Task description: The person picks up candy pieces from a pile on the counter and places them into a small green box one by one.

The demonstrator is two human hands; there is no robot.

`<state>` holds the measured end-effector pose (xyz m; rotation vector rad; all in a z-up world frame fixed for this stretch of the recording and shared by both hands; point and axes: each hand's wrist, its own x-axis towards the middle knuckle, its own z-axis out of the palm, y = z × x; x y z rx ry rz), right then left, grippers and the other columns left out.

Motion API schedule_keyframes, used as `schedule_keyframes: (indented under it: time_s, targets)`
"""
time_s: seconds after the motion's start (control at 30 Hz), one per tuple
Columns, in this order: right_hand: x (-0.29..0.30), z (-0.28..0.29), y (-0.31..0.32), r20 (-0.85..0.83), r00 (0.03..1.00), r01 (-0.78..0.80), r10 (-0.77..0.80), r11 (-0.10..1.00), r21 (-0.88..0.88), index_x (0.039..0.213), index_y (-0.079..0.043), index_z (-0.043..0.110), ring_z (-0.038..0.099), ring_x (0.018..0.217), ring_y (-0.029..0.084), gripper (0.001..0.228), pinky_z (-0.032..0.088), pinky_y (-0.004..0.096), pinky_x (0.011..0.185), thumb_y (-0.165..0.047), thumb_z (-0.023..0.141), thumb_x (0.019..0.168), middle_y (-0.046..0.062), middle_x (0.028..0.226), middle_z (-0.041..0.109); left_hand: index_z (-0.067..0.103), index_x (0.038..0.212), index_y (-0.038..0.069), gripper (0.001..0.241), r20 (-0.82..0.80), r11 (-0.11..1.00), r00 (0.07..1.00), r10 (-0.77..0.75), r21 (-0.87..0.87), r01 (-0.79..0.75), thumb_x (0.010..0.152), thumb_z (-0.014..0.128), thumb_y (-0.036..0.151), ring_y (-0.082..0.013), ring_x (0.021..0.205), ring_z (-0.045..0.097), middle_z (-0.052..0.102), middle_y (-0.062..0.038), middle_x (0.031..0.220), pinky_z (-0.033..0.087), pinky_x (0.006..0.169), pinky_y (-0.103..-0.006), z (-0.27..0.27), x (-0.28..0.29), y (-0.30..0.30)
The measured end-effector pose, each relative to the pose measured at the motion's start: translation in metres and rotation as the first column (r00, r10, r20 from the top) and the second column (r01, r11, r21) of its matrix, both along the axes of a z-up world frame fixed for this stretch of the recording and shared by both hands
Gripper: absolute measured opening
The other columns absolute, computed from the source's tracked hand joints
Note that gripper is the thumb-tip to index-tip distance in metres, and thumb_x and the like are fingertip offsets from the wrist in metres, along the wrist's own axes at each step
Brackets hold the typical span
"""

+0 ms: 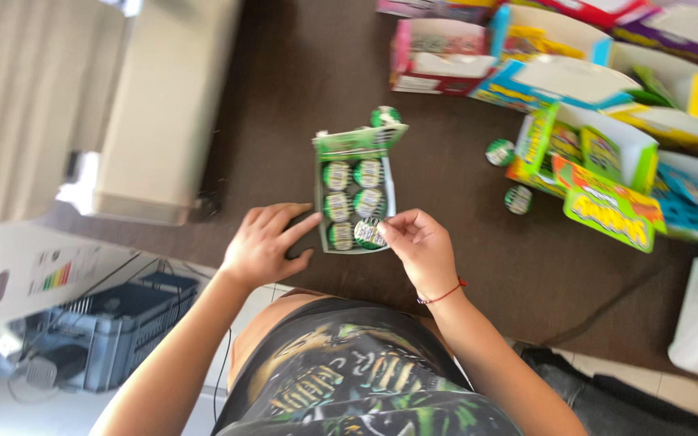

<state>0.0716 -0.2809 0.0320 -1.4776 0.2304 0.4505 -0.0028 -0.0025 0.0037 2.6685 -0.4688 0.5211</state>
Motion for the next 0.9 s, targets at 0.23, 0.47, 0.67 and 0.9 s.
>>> schedule_keyframes:
  time_s: [0.23,0.47,0.67,0.9]
  targets:
    - [-0.007,0.006,0.027,0.054,0.964,-0.234,0.26,0.927,-0.294,0.102,-0.001,0.069,0.072,0.056,0.017,0.029,0.065,0.027,0.054,-0.006,0.085,0.079,0.014,0.092,0.071,0.056,0.146,0.031,0.065,-0.048,1.0,0.999,-0.012,-0.008,0.011,0.084,0.069,0.042,-0.0203,0.126,0.06,0.063,-0.002,0.131,0.045,0.098,-0.0381,-0.008,-0.005,0.002]
    - [-0.008,0.007,0.04,0.073,0.87,-0.321,0.487,0.674,-0.666,0.093,-0.017,0.077,0.075,0.071,0.011,0.02,0.06,0.024,0.07,-0.023,0.086,0.076,-0.001,0.082,0.077,0.054,0.148,0.031,0.065,-0.062,1.0,0.998,-0.015,-0.017,0.014,0.085,0.068,0.041,-0.021,0.127,0.059,0.062,-0.002,0.132,0.044,0.099,-0.0381,-0.009,-0.004,0.003]
    - [-0.017,0.019,0.04,0.197,0.617,-0.182,0.762,0.382,-0.906,0.092,-0.022,0.076,0.073,0.076,0.022,0.015,0.061,0.034,0.067,-0.037,0.074,0.087,0.0,0.079,0.07,0.052,0.15,0.032,0.066,-0.077,1.0,0.997,-0.026,-0.001,0.026,0.086,0.066,0.042,-0.0197,0.127,0.058,0.06,-0.001,0.133,0.044,0.099,-0.0379,-0.011,-0.005,0.004]
    - [0.023,0.037,0.008,0.384,0.549,0.027,0.743,0.443,-0.896,0.092,-0.028,0.076,0.069,0.083,0.025,0.009,0.058,0.037,0.071,-0.034,0.071,0.089,0.001,0.082,0.065,0.053,0.149,0.032,0.065,-0.082,0.999,0.996,-0.038,0.006,0.038,0.086,0.067,0.044,-0.0201,0.128,0.058,0.06,-0.002,0.133,0.044,0.099,-0.0386,-0.01,-0.004,0.005]
